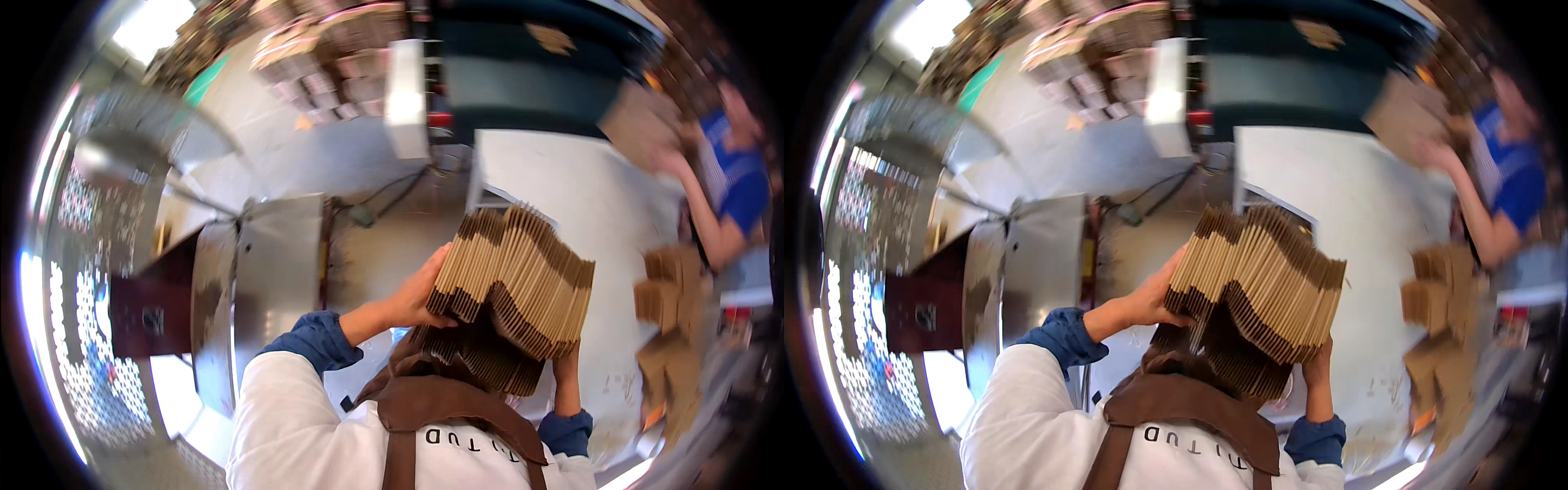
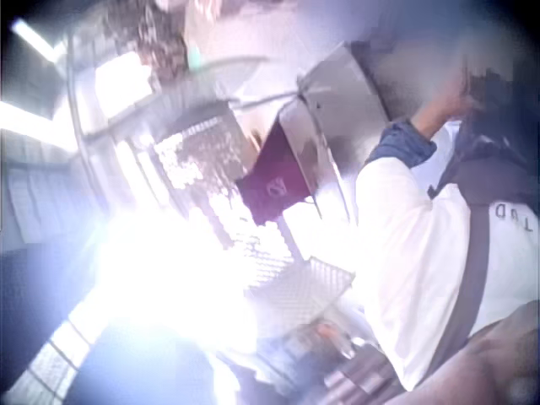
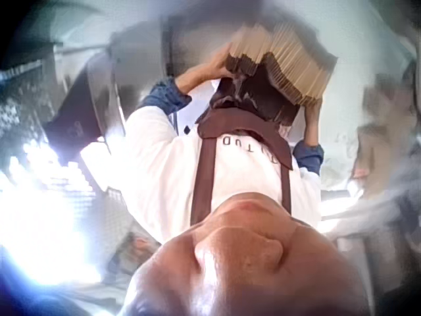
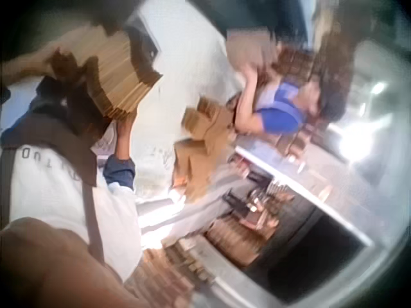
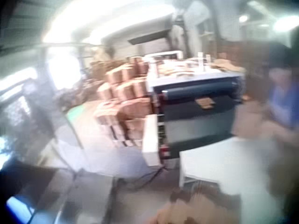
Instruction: The person stacks flat corrugated cardboard sheets into neat piles on a metal table. They then secure the stacks with pink rubber bands and move the finished bundles to a nearby area. The process is repeated multiple times throughout the clip.
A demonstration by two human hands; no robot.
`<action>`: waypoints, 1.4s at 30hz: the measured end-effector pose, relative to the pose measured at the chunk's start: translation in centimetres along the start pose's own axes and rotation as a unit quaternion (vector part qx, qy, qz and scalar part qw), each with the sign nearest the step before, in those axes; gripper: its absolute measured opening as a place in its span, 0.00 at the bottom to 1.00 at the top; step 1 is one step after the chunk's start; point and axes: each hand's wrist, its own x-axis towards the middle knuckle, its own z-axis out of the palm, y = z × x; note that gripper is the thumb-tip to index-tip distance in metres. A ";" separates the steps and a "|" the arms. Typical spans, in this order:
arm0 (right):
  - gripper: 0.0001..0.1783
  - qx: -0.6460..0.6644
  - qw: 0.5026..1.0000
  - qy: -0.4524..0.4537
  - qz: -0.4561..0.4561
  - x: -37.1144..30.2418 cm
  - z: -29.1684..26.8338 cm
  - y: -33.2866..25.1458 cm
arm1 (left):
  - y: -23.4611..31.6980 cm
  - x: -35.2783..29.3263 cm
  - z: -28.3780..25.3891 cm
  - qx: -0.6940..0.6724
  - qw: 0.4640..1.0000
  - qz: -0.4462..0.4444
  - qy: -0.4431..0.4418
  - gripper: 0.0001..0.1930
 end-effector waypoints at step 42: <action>0.33 -0.446 0.515 -0.730 -0.053 19.7 72.1 -17.8 | -23.9 -34.2 -17.6 -0.323 0.599 -0.454 0.575 0.40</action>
